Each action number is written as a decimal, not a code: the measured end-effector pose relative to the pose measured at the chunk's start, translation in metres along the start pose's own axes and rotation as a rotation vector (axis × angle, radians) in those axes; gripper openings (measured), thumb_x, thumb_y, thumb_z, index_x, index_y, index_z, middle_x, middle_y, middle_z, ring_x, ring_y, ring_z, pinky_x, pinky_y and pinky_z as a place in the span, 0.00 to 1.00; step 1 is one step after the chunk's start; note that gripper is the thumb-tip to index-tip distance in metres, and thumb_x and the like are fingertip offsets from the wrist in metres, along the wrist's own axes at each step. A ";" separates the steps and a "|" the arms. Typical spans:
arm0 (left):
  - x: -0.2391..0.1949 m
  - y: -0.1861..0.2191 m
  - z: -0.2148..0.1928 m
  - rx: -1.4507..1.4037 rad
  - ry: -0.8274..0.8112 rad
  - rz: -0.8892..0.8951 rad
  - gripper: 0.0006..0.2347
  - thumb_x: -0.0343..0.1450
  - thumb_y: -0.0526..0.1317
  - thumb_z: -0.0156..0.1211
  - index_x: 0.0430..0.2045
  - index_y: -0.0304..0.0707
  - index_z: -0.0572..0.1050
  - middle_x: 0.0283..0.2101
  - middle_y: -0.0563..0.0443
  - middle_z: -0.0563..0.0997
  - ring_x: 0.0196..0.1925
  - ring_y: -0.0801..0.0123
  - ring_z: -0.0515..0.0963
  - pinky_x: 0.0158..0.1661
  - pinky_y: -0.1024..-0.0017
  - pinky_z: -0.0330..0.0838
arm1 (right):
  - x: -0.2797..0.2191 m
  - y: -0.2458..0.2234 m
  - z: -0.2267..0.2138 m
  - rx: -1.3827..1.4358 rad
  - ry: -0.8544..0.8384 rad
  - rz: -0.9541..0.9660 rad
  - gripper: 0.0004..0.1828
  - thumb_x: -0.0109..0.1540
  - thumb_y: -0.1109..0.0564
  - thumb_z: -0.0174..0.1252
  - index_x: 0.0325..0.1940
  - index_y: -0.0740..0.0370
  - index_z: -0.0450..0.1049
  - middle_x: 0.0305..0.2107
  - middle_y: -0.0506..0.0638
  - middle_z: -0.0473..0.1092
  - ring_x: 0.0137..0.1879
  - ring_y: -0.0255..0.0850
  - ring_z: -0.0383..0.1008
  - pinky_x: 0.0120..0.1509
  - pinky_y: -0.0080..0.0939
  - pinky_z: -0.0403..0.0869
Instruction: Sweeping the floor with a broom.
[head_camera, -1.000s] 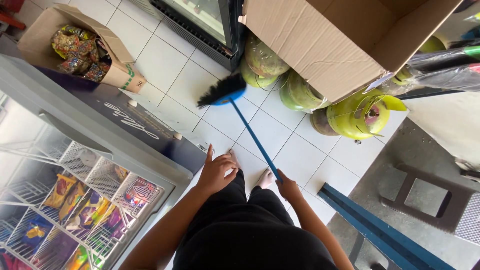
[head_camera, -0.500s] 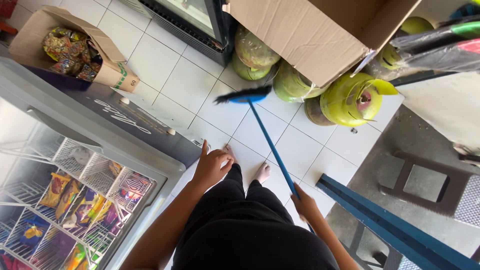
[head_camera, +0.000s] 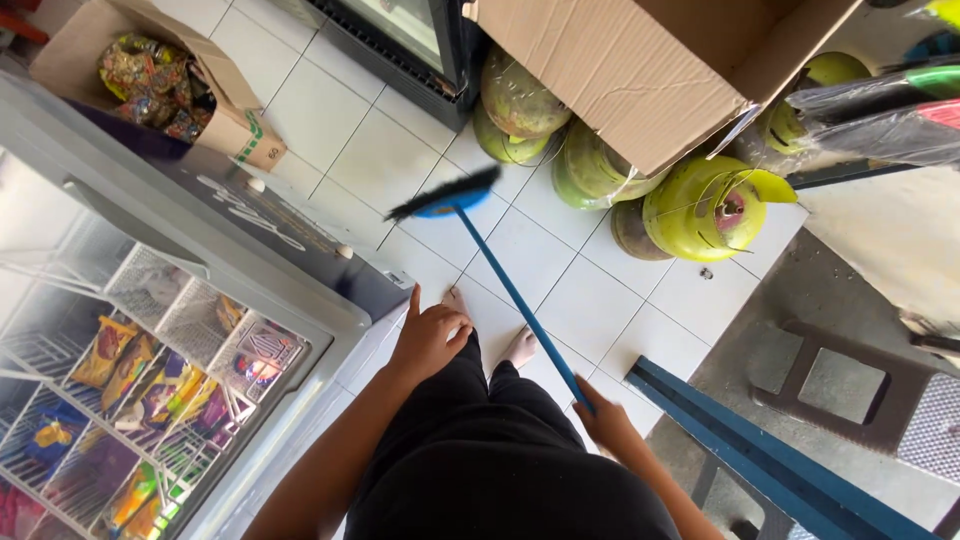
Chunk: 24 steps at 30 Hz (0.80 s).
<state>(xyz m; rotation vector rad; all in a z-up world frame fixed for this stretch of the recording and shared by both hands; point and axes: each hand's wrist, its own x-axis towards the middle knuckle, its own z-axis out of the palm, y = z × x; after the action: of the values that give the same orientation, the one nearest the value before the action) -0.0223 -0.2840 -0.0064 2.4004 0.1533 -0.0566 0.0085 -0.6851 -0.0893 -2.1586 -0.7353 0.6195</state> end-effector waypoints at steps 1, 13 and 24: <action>-0.002 0.000 -0.002 0.025 -0.021 -0.026 0.03 0.69 0.40 0.63 0.26 0.45 0.80 0.32 0.59 0.83 0.41 0.68 0.82 0.72 0.40 0.36 | 0.034 -0.022 -0.004 -0.065 -0.180 0.317 0.32 0.66 0.46 0.56 0.75 0.44 0.60 0.26 0.63 0.77 0.30 0.54 0.81 0.36 0.54 0.78; -0.041 -0.007 -0.021 0.044 0.033 -0.148 0.01 0.67 0.39 0.64 0.27 0.46 0.80 0.34 0.57 0.83 0.43 0.66 0.82 0.71 0.38 0.38 | 0.202 0.000 0.069 0.330 -0.402 0.752 0.32 0.69 0.48 0.48 0.78 0.47 0.53 0.15 0.52 0.66 0.14 0.40 0.65 0.20 0.43 0.68; -0.019 -0.018 -0.020 0.053 0.009 -0.120 0.03 0.69 0.41 0.64 0.27 0.45 0.81 0.33 0.56 0.83 0.43 0.67 0.81 0.71 0.39 0.38 | 0.149 -0.060 0.030 0.241 -0.326 0.713 0.33 0.67 0.49 0.51 0.77 0.46 0.56 0.09 0.49 0.61 0.12 0.39 0.63 0.17 0.43 0.64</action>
<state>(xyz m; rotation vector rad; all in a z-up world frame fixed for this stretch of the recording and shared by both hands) -0.0436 -0.2591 -0.0019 2.4428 0.3040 -0.1073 0.0785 -0.5374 -0.0882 -2.0845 -0.0067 1.3725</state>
